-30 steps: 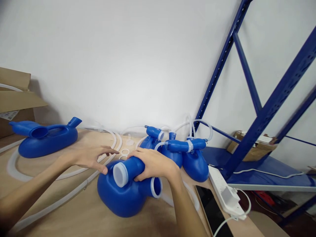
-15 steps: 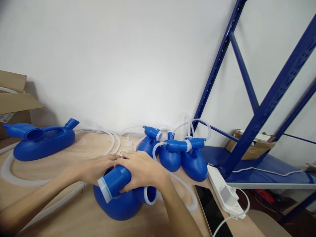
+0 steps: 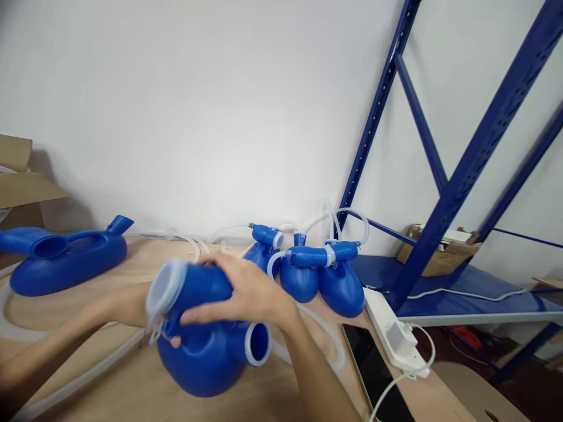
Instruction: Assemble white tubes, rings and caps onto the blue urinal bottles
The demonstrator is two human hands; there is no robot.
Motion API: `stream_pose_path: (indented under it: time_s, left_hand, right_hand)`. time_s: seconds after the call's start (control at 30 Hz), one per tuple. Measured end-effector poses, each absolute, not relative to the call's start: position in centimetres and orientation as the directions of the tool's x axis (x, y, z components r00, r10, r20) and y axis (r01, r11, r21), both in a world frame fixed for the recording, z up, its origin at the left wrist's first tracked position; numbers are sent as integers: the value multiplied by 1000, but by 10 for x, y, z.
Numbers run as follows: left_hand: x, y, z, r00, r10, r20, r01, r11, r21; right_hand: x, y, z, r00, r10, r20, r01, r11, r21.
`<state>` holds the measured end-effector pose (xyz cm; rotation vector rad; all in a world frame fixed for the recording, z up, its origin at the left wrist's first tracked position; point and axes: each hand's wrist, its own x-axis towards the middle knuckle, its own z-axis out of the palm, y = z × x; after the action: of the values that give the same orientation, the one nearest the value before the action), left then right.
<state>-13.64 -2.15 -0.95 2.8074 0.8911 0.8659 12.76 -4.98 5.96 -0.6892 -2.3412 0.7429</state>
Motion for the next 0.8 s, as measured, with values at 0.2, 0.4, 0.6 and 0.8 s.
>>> stream_pose_path:
  time_s: [0.2, 0.4, 0.6, 0.8]
  left_hand:
    - [-123, -42, 26, 456, 775, 437, 343, -606, 717]
    - [-102, -53, 40, 204, 902, 380, 233, -422, 876]
    - [-101, -55, 39, -32, 930, 365, 130, -358, 925]
    - [-89, -62, 38, -189, 939, 287, 22, -288, 957]
  right_hand:
    - [145, -36, 63, -503, 758, 416, 342, 616, -709]
    - [134, -37, 59, -427, 778, 460, 358, 613, -704]
    - [129, -39, 55, -360, 799, 481, 389, 598, -701]
    - [123, -41, 54, -344, 803, 487, 452, 596, -664]
